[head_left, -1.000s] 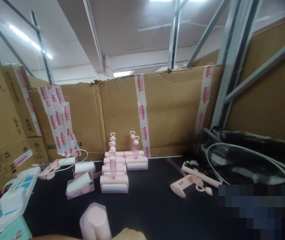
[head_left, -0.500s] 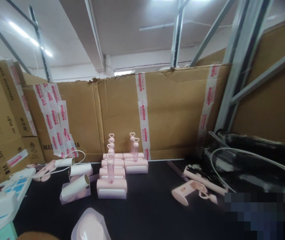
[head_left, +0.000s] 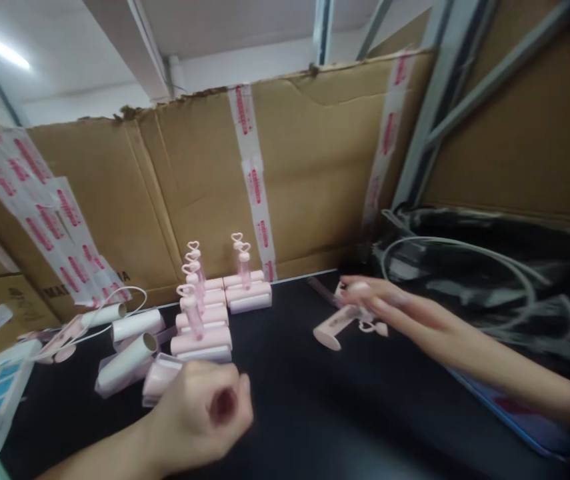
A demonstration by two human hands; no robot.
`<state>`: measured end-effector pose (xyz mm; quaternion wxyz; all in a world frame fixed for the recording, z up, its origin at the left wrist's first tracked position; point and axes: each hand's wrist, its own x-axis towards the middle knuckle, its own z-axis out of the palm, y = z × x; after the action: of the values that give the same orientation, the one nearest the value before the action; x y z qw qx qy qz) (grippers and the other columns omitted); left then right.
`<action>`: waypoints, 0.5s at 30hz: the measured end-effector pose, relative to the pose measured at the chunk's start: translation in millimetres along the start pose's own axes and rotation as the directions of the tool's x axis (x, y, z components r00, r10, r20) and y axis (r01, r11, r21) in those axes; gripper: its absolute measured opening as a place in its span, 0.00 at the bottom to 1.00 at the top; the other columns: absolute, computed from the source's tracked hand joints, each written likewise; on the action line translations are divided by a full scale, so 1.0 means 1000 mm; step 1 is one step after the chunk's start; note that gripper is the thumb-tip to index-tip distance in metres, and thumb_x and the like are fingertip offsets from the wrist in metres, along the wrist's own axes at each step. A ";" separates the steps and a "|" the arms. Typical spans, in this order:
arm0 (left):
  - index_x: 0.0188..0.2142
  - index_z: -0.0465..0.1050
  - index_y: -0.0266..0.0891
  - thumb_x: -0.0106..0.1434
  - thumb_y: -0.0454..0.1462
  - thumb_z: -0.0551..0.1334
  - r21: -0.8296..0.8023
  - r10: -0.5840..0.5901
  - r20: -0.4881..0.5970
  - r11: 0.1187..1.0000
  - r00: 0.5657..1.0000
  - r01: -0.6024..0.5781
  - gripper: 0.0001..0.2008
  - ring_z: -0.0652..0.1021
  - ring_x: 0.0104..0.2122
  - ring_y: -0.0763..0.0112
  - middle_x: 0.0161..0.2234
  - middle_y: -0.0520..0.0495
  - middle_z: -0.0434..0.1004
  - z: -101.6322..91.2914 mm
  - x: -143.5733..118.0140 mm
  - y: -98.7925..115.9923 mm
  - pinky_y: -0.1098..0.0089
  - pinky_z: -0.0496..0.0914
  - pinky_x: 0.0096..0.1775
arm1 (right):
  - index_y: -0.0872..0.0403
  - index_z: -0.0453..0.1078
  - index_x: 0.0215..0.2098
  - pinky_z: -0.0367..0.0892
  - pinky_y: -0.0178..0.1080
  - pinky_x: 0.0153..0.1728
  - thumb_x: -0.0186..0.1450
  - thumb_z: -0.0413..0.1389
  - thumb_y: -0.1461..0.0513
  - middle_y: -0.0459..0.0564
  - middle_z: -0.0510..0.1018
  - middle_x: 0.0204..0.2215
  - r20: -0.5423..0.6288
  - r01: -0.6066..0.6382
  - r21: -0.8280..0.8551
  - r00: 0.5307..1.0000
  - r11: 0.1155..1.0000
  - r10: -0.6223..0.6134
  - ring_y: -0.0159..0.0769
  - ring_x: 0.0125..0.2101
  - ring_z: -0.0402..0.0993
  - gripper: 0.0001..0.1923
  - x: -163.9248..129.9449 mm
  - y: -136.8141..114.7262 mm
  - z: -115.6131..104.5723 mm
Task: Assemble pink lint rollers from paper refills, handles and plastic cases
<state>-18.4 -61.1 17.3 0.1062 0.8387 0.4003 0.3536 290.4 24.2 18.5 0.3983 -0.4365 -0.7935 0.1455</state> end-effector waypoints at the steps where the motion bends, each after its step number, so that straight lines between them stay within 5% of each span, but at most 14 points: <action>1: 0.16 0.53 0.39 0.60 0.33 0.56 -0.085 -0.074 -0.053 0.994 0.996 0.069 0.18 0.61 0.14 0.82 0.13 0.57 0.57 0.004 0.006 0.000 0.78 0.56 0.18 | 0.45 0.73 0.41 0.70 0.43 0.44 0.64 0.46 0.45 0.51 0.73 0.48 0.010 -0.021 0.035 1.000 0.999 0.021 0.47 0.49 0.68 0.21 0.015 0.010 -0.001; 4: 0.17 0.51 0.41 0.61 0.40 0.56 -0.491 -0.344 -0.063 0.828 0.937 0.271 0.19 0.60 0.11 0.80 0.11 0.59 0.54 0.017 0.019 -0.005 0.77 0.56 0.15 | 0.48 0.73 0.43 0.65 0.47 0.50 0.63 0.45 0.43 0.53 0.75 0.43 -0.046 -0.060 0.061 0.997 0.996 0.063 0.47 0.47 0.70 0.25 0.052 0.042 0.004; 8: 0.18 0.52 0.42 0.59 0.45 0.60 -0.802 -0.438 -0.019 0.543 0.899 0.248 0.21 0.61 0.09 0.79 0.08 0.62 0.53 0.034 0.027 -0.015 0.76 0.59 0.14 | 0.49 0.70 0.50 0.62 0.48 0.52 0.61 0.48 0.43 0.56 0.68 0.49 -0.170 0.000 -0.008 0.985 1.000 -0.002 0.48 0.54 0.60 0.28 0.075 0.069 0.018; 11: 0.19 0.53 0.41 0.57 0.46 0.63 -0.834 -0.420 -0.014 0.506 0.908 0.221 0.21 0.62 0.09 0.80 0.08 0.63 0.54 0.044 0.027 -0.019 0.77 0.61 0.16 | 0.51 0.70 0.50 0.55 0.48 0.57 0.62 0.47 0.44 0.56 0.66 0.50 -0.220 0.029 0.002 0.975 1.000 -0.028 0.47 0.56 0.56 0.28 0.082 0.073 0.023; 15: 0.21 0.56 0.40 0.56 0.46 0.63 -0.799 -0.369 0.048 0.544 0.928 0.257 0.19 0.66 0.12 0.79 0.09 0.62 0.58 0.051 0.021 -0.018 0.75 0.66 0.21 | 0.53 0.74 0.42 0.55 0.45 0.56 0.62 0.49 0.46 0.54 0.71 0.42 -0.255 0.062 0.058 0.966 0.996 -0.046 0.43 0.50 0.65 0.24 0.093 0.065 0.021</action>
<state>14.1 -27.7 -16.9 0.5025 0.5941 0.3508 0.5211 283.6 139.8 14.3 0.5141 -0.4166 -0.7426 0.1035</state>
